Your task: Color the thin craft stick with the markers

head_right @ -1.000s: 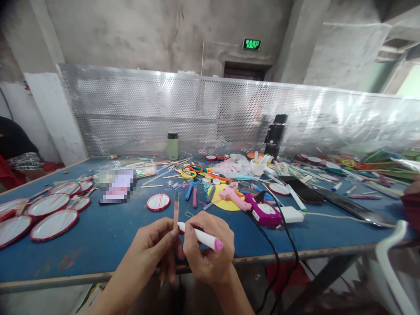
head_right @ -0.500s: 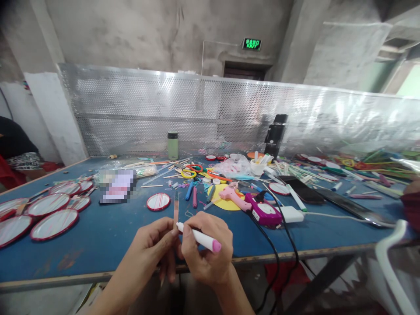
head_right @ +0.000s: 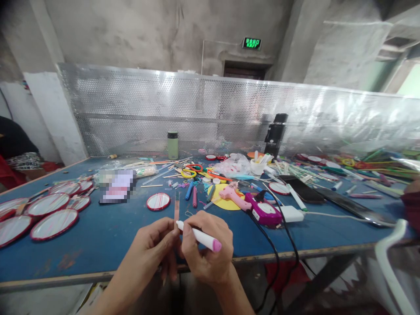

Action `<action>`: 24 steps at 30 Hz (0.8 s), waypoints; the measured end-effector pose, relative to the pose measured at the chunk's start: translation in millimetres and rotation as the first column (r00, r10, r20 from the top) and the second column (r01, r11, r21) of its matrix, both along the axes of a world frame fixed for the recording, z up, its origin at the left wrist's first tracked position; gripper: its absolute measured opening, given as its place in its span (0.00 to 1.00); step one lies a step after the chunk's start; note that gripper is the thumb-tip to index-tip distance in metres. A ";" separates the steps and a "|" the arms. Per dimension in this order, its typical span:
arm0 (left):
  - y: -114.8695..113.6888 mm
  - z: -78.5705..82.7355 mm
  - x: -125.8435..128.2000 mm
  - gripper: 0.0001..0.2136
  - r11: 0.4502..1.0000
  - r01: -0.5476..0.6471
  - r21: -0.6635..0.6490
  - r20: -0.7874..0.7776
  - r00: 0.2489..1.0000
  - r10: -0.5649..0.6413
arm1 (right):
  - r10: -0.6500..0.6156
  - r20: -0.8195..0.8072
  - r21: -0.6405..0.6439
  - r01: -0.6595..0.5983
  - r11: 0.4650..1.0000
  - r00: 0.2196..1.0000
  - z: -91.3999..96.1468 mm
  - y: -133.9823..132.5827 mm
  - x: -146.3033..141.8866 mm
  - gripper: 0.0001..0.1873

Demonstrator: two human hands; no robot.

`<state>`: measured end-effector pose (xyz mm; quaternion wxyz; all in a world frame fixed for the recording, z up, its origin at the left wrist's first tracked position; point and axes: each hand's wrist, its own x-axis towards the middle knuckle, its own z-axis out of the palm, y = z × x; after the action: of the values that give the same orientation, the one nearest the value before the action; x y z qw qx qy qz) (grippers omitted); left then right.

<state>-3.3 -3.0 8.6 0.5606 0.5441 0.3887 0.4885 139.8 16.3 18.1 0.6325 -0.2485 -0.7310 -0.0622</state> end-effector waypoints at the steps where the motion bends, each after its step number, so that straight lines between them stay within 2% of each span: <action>1: 0.0 -0.4 0.3 0.18 1.000 -0.002 0.003 -0.007 1.000 0.002 | 0.001 0.007 -0.003 -0.001 1.000 1.000 0.3 -0.1 -0.3 0.08; 17: -1.0 -1.5 -0.7 0.19 1.000 0.013 0.006 -0.001 1.000 -0.013 | -0.043 -0.052 0.038 0.045 0.998 0.998 0.0 0.0 -0.6 0.09; 24: -0.2 -0.2 -0.2 0.19 1.000 0.005 -0.003 -0.002 1.000 -0.005 | -0.012 -0.004 0.016 0.012 1.000 1.000 -0.5 0.6 -1.3 0.08</action>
<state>-3.5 -3.2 8.3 0.5623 0.5445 0.3887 0.4861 138.4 16.8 17.6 0.6354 -0.2481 -0.7278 -0.0715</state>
